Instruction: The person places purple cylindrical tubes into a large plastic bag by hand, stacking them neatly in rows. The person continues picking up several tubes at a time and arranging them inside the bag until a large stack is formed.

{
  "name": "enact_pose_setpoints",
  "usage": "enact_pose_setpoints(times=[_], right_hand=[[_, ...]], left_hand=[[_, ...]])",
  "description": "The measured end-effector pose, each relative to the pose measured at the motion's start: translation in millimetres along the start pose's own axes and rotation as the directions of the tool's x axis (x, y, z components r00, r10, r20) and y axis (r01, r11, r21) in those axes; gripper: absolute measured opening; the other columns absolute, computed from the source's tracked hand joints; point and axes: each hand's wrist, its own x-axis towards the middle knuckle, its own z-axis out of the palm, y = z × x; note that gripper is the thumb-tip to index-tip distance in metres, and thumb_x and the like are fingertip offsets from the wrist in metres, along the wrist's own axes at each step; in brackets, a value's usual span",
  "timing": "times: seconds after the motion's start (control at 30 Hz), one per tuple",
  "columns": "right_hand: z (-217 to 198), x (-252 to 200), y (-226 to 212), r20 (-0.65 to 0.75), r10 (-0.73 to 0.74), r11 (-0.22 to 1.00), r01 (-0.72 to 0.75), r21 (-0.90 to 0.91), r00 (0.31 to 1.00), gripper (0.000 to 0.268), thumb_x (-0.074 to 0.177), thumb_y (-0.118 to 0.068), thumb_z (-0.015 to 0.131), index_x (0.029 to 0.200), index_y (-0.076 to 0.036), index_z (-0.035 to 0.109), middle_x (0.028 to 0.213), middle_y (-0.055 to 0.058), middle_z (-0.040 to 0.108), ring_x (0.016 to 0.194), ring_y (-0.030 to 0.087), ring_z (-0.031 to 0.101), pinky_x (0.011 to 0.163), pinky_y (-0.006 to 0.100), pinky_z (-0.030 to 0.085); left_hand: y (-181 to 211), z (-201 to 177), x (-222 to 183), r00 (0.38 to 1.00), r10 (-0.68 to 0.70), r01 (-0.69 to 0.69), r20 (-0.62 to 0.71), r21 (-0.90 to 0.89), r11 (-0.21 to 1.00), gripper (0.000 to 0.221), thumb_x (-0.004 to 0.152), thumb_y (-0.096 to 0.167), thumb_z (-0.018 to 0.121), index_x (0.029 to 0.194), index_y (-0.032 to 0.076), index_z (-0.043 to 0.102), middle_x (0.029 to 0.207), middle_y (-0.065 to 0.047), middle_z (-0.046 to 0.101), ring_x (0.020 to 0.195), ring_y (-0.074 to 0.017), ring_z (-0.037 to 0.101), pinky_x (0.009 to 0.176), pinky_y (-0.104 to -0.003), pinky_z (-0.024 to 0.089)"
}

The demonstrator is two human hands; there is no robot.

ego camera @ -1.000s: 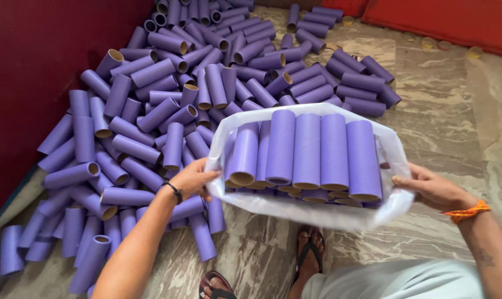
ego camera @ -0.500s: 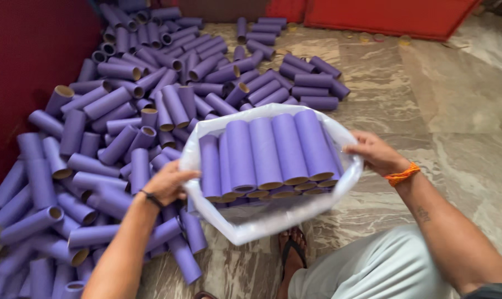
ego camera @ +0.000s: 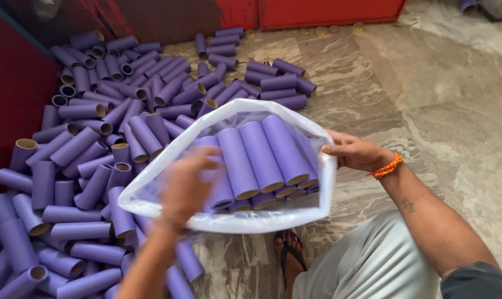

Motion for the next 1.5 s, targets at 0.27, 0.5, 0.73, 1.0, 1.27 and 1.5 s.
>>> enact_pose_setpoints(times=[0.27,0.5,0.73,1.0,1.27,1.5], right_hand=[[-20,-2,8,-0.407,-0.359,0.932,0.343,-0.115,0.84,0.036,0.097,-0.018,0.066,0.128,0.0,0.065,0.095,0.0,0.067,0.076,0.006,0.059,0.065,0.025,0.049],[5,-12,-16,-0.347,-0.286,0.945,0.324,0.054,0.893,0.039,0.096,-0.018,0.064,0.13,0.001,0.062,0.105,0.007,0.072,0.087,0.013,0.067,0.071,0.028,0.055],[19,-17,-20,-0.3,-0.343,0.939,0.326,-0.109,0.89,0.053,0.089,-0.007,0.063,0.141,0.002,0.052,0.124,0.01,0.068,0.105,0.012,0.066,0.089,0.028,0.055],[-19,-11,-11,-0.117,-0.183,0.983,0.182,-0.017,0.976,0.076,0.099,-0.059,0.043,0.151,-0.004,0.049,0.113,0.012,0.073,0.089,0.015,0.07,0.066,0.03,0.056],[15,14,-12,-0.072,-0.163,0.972,0.173,0.16,0.984,0.054,0.093,-0.018,0.06,0.143,-0.002,0.048,0.116,0.006,0.071,0.098,0.012,0.07,0.084,0.031,0.058],[-67,-3,-13,-0.611,-0.35,0.813,0.554,0.178,0.71,0.032,0.092,0.004,0.053,0.12,0.003,0.069,0.105,0.013,0.072,0.089,0.02,0.069,0.079,0.033,0.06]], left_hand=[[104,148,55,0.98,0.083,-0.164,0.18,0.502,0.849,0.024,0.079,0.025,0.071,0.102,0.019,0.074,0.147,-0.038,0.04,0.129,-0.0625,0.039,0.106,-0.066,0.032],[97,198,48,0.931,0.33,-0.365,0.155,0.387,0.847,0.03,0.091,0.023,0.061,0.114,0.006,0.071,0.141,-0.032,0.056,0.132,-0.0522,0.051,0.097,-0.059,0.049],[101,282,68,0.947,0.271,-0.322,0.175,0.447,0.835,0.05,0.091,0.022,0.057,0.129,-0.009,0.062,0.138,-0.038,0.052,0.129,-0.0595,0.046,0.093,-0.063,0.046],[-30,95,26,0.958,-0.02,-0.079,0.285,0.332,0.94,0.018,0.09,0.035,0.072,0.105,0.028,0.08,0.128,-0.02,0.06,0.122,-0.0393,0.055,0.102,-0.048,0.048],[-189,-25,-96,0.563,-0.544,0.791,0.622,-0.596,0.138,0.043,0.09,0.038,0.06,0.12,0.007,0.067,0.103,-0.013,0.075,0.092,-0.0288,0.075,0.081,-0.049,0.062],[-166,-21,-54,0.752,-0.525,0.559,0.399,-0.809,0.185,0.039,0.095,0.037,0.067,0.116,0.004,0.067,0.093,-0.008,0.07,0.073,-0.021,0.072,0.065,-0.04,0.063]])
